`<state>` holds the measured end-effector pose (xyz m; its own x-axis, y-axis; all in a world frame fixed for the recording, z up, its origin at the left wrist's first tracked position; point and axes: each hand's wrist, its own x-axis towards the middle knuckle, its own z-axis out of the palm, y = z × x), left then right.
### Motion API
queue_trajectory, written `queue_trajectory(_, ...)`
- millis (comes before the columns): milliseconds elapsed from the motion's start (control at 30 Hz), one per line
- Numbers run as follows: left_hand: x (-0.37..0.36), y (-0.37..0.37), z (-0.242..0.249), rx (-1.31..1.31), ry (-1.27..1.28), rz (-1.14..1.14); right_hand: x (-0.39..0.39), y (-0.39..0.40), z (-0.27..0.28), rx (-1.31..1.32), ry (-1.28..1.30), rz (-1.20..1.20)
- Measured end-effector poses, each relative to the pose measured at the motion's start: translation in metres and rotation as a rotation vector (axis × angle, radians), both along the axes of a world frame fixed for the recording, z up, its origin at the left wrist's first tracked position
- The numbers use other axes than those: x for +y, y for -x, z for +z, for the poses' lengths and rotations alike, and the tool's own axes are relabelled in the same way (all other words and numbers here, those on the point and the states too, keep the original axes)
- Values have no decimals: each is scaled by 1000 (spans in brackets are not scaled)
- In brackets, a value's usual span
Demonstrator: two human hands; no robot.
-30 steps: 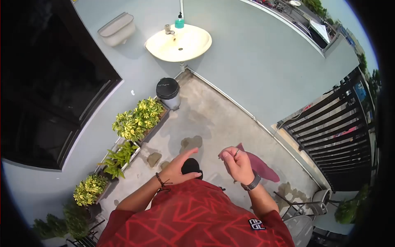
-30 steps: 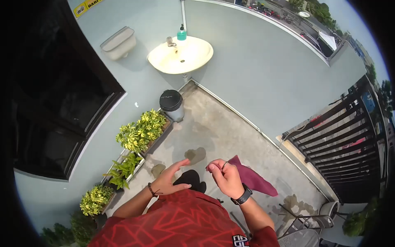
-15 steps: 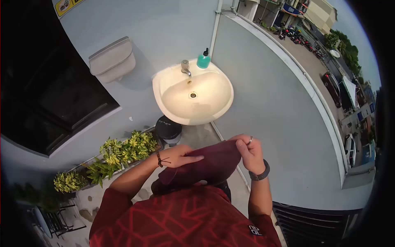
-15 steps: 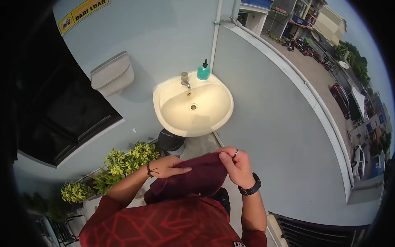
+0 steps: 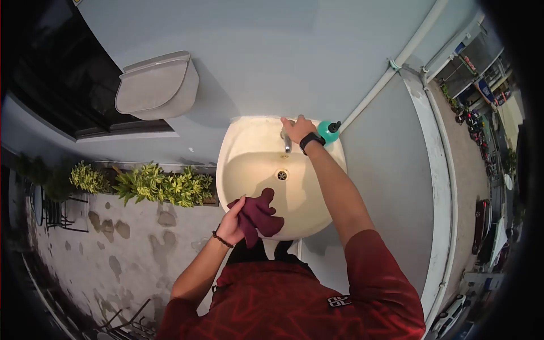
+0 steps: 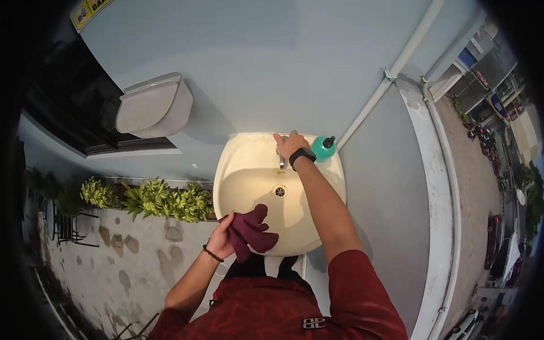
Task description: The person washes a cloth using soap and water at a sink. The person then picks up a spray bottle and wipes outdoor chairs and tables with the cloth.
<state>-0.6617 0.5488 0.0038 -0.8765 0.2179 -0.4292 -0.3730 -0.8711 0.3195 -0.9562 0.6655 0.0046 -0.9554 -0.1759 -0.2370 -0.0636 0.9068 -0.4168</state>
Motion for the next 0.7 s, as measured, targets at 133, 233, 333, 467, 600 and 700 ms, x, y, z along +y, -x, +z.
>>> queue_trajectory(133,9,60,-56,-138,31,60,-18,35,-47,-12,-160,328)
queue_trajectory(233,13,122,-92,-263,-23,84,4,11,-57,441,-182,503)
queue_trajectory(333,21,177,-149,-224,-86,18,30,-42,-27,674,392,428)
queue_trajectory(467,49,202,-226,43,-460,-55,72,-104,-110,-497,884,-547)
queue_trajectory(600,40,205,-193,-82,-213,-58,73,-82,-160,-979,1035,-848)
queue_trajectory(700,32,190,-176,-325,156,-32,67,-84,-183,-903,1403,-778)
